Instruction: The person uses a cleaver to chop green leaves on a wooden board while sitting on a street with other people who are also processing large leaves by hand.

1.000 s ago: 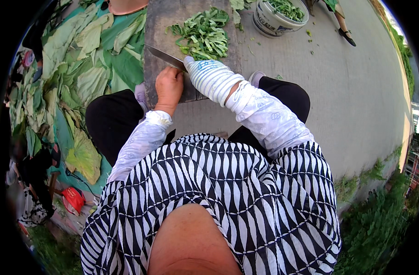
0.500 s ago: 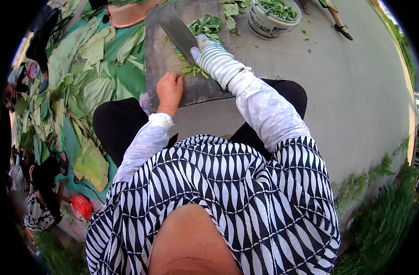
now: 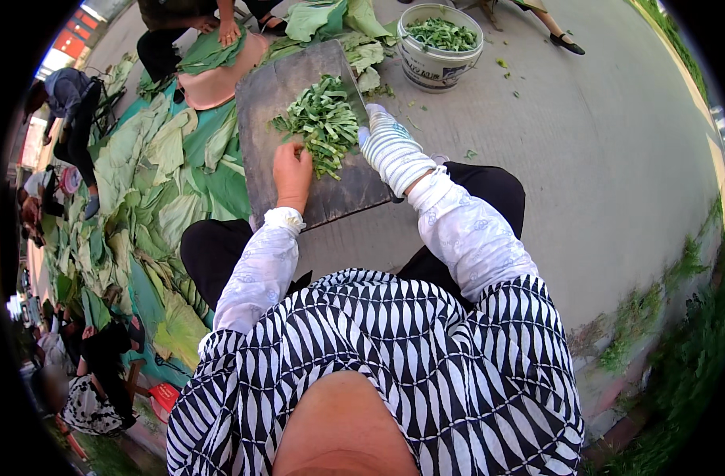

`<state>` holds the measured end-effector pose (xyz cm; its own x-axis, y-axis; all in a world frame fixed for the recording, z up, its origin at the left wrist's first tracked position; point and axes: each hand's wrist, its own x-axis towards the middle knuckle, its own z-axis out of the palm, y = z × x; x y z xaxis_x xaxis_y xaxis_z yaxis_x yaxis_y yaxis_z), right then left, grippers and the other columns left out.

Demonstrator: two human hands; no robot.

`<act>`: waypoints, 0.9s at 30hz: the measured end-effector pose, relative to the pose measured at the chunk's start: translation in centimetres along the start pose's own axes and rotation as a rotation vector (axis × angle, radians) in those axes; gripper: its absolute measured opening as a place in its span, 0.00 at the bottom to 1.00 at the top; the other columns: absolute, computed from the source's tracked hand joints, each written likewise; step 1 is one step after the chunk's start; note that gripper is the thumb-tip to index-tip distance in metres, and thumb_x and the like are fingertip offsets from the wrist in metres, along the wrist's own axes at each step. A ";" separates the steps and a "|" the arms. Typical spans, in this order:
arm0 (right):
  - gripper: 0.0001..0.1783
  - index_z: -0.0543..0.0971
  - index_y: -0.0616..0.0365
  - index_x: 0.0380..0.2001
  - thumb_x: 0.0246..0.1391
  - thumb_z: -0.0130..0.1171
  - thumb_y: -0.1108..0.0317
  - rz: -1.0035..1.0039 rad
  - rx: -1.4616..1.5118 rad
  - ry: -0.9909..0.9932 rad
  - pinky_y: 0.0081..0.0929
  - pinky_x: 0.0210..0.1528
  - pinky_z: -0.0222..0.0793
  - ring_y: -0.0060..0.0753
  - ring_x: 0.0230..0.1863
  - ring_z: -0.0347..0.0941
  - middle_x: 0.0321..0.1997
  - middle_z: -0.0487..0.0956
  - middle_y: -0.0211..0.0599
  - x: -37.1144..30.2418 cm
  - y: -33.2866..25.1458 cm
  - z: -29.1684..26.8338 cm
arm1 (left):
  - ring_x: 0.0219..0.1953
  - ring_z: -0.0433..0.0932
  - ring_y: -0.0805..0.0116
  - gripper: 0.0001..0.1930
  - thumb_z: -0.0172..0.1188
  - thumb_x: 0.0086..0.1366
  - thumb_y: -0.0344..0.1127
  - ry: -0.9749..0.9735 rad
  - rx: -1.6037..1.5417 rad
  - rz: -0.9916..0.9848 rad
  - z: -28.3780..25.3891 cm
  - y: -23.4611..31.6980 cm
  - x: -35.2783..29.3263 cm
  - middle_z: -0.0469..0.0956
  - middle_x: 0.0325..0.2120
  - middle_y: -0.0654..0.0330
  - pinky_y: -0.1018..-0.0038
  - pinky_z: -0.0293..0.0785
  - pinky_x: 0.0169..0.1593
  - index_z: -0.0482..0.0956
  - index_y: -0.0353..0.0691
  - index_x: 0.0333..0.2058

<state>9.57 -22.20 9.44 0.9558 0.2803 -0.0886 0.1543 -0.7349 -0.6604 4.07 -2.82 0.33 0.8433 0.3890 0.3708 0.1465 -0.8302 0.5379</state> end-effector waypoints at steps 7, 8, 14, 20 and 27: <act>0.26 0.63 0.56 0.57 0.54 0.49 0.63 -0.017 -0.029 0.078 0.40 0.57 0.62 0.53 0.55 0.66 0.56 0.68 0.52 -0.2 -0.5 -0.7 | 0.52 0.63 0.50 0.31 0.66 0.49 0.45 -0.014 0.093 0.271 -1.0 1.2 -3.2 0.64 0.51 0.51 0.57 0.58 0.53 0.68 0.40 0.51; 0.26 0.63 0.57 0.56 0.54 0.49 0.63 -0.039 -0.040 0.091 0.40 0.56 0.63 0.54 0.54 0.67 0.55 0.69 0.53 -0.2 -0.2 -0.4 | 0.52 0.63 0.50 0.31 0.66 0.49 0.45 -0.049 0.112 0.277 -0.8 1.1 -2.5 0.64 0.51 0.51 0.57 0.58 0.53 0.69 0.41 0.51; 0.26 0.63 0.57 0.55 0.53 0.50 0.64 -0.076 -0.127 -0.119 0.42 0.54 0.64 0.54 0.53 0.69 0.56 0.67 0.56 -0.8 -1.0 2.3 | 0.52 0.64 0.51 0.28 0.65 0.50 0.45 -0.109 0.184 0.270 0.2 -0.3 0.3 0.67 0.49 0.53 0.59 0.62 0.51 0.71 0.43 0.49; 0.25 0.65 0.58 0.54 0.52 0.53 0.65 -0.176 -0.029 -0.085 0.40 0.54 0.65 0.54 0.53 0.68 0.53 0.69 0.56 -0.8 -2.0 1.2 | 0.47 0.69 0.51 0.24 0.65 0.50 0.43 -0.185 0.107 0.252 -0.6 -0.3 2.6 0.71 0.45 0.51 0.63 0.67 0.50 0.74 0.37 0.44; 0.23 0.67 0.56 0.52 0.51 0.52 0.65 -0.331 -0.075 0.080 0.43 0.46 0.68 0.54 0.46 0.71 0.49 0.71 0.54 -1.3 -2.5 1.5 | 0.42 0.75 0.60 0.22 0.59 0.59 0.47 -0.401 -0.169 0.058 -4.4 0.5 4.9 0.75 0.42 0.51 0.70 0.70 0.45 0.74 0.34 0.44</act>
<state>7.56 -19.83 10.07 0.8669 0.4639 0.1824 0.4747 -0.6565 -0.5862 5.97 0.46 5.74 0.9866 0.1301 0.0988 0.0342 -0.7560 0.6536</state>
